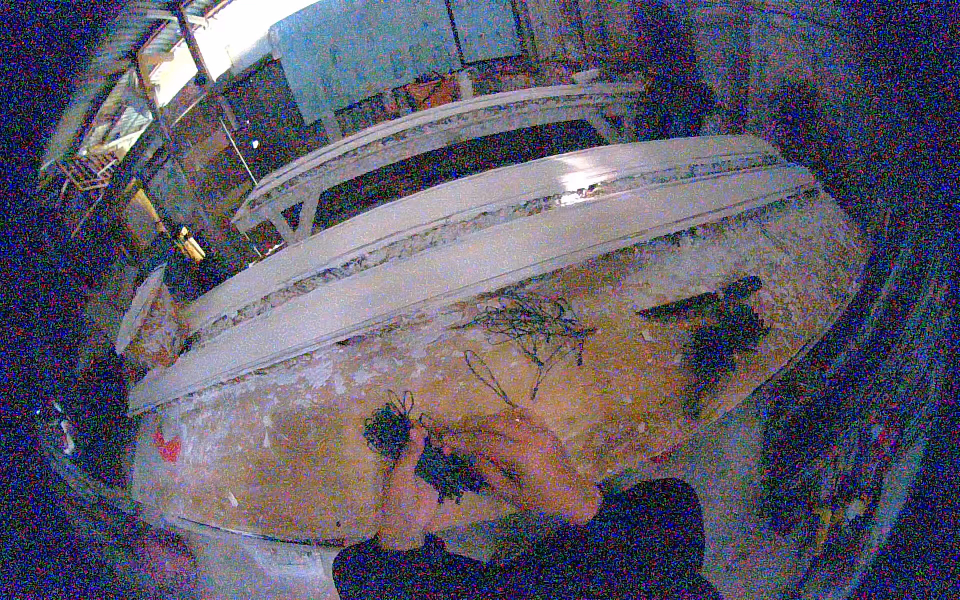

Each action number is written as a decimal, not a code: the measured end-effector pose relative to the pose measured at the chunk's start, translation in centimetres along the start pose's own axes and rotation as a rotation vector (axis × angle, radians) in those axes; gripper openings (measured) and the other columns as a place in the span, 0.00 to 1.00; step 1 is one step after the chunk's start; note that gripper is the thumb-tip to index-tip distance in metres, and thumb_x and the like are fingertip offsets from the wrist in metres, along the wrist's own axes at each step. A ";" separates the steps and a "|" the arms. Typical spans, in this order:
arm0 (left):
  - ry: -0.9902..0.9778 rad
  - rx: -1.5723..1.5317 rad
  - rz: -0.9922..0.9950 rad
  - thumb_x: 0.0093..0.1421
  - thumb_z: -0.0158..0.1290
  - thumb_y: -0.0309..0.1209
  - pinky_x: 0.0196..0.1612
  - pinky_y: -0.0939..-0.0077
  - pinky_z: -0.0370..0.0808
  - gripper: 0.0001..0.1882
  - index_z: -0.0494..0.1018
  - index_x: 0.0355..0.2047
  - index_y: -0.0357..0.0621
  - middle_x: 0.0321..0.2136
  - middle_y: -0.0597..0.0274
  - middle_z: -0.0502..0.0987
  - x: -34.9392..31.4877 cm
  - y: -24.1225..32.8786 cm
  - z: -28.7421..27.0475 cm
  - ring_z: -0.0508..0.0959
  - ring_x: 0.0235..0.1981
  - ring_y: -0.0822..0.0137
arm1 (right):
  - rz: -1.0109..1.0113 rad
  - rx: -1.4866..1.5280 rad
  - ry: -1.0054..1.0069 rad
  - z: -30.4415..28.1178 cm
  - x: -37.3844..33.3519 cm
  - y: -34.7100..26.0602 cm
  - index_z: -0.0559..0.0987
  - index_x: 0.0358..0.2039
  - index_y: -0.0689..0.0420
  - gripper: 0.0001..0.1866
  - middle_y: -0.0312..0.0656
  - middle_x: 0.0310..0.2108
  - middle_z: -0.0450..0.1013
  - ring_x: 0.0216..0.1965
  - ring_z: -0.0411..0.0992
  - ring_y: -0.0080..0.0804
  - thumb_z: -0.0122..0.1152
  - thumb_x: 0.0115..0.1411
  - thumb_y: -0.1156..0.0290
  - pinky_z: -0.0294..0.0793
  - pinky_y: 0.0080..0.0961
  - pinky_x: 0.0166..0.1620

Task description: The person sits on the floor and repeatedly picks up black cable ties from a pile on a wooden workbench, untangles them, and places them into a separate bundle. Another person works in the background at a separate station.

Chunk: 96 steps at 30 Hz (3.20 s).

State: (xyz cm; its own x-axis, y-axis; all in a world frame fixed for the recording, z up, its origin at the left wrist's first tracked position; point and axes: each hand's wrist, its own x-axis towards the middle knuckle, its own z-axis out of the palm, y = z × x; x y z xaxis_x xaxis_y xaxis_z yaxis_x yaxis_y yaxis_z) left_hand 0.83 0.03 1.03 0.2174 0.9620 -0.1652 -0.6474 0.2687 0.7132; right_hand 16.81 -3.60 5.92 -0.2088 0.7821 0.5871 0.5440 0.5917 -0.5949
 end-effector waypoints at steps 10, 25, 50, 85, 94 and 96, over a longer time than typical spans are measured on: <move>-0.083 0.116 -0.010 0.55 0.54 0.31 0.38 0.72 0.73 0.09 0.70 0.35 0.42 0.31 0.63 0.74 -0.4 0.3 0.5 0.75 0.33 0.67 | 0.024 0.036 -0.022 -0.3 -0.1 -0.4 0.78 0.39 0.52 0.16 0.42 0.37 0.74 0.40 0.71 0.38 0.56 0.47 0.78 0.67 0.31 0.42; -0.013 0.063 0.025 0.53 0.55 0.32 0.38 0.70 0.74 0.11 0.70 0.35 0.41 0.32 0.63 0.75 -0.2 -0.4 -0.4 0.75 0.33 0.67 | 0.039 0.050 0.019 -0.2 0.1 -0.3 0.78 0.37 0.53 0.14 0.41 0.36 0.74 0.39 0.72 0.37 0.54 0.49 0.78 0.69 0.30 0.40; -0.060 -0.007 -0.011 0.55 0.54 0.35 0.36 0.73 0.73 0.10 0.68 0.32 0.43 0.29 0.65 0.73 -0.1 -0.5 -0.1 0.74 0.31 0.68 | -0.024 -0.014 0.004 0.5 0.0 0.1 0.78 0.38 0.53 0.13 0.42 0.37 0.74 0.39 0.72 0.37 0.56 0.50 0.76 0.68 0.29 0.39; 0.009 0.055 -0.068 0.57 0.51 0.35 0.33 0.75 0.72 0.11 0.68 0.36 0.43 0.31 0.64 0.73 -0.1 -0.2 0.1 0.72 0.29 0.71 | 0.143 0.054 0.007 1.6 0.3 -0.1 0.72 0.46 0.57 0.18 0.49 0.46 0.67 0.43 0.69 0.46 0.55 0.53 0.71 0.69 0.33 0.46; -0.088 0.195 -0.032 0.54 0.55 0.32 0.35 0.77 0.73 0.15 0.68 0.40 0.41 0.33 0.63 0.73 -0.4 -0.5 -0.5 0.73 0.32 0.70 | 0.141 0.053 0.002 2.1 0.2 -0.2 0.70 0.47 0.58 0.18 0.49 0.46 0.66 0.45 0.69 0.44 0.54 0.54 0.73 0.70 0.29 0.45; -0.053 0.214 -0.038 0.54 0.55 0.32 0.37 0.77 0.72 0.16 0.68 0.41 0.41 0.34 0.64 0.73 -0.5 -0.5 -0.3 0.74 0.34 0.70 | 0.161 0.085 -0.025 2.2 0.1 -0.3 0.70 0.48 0.58 0.18 0.49 0.46 0.67 0.45 0.69 0.43 0.53 0.54 0.73 0.70 0.29 0.45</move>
State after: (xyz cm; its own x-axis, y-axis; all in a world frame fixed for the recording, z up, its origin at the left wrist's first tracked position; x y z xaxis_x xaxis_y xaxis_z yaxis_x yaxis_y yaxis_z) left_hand 0.80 -0.51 0.57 0.2803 0.9461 -0.1623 -0.4691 0.2825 0.8367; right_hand 14.88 -3.26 4.92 -0.1448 0.8722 0.4672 0.5014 0.4717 -0.7253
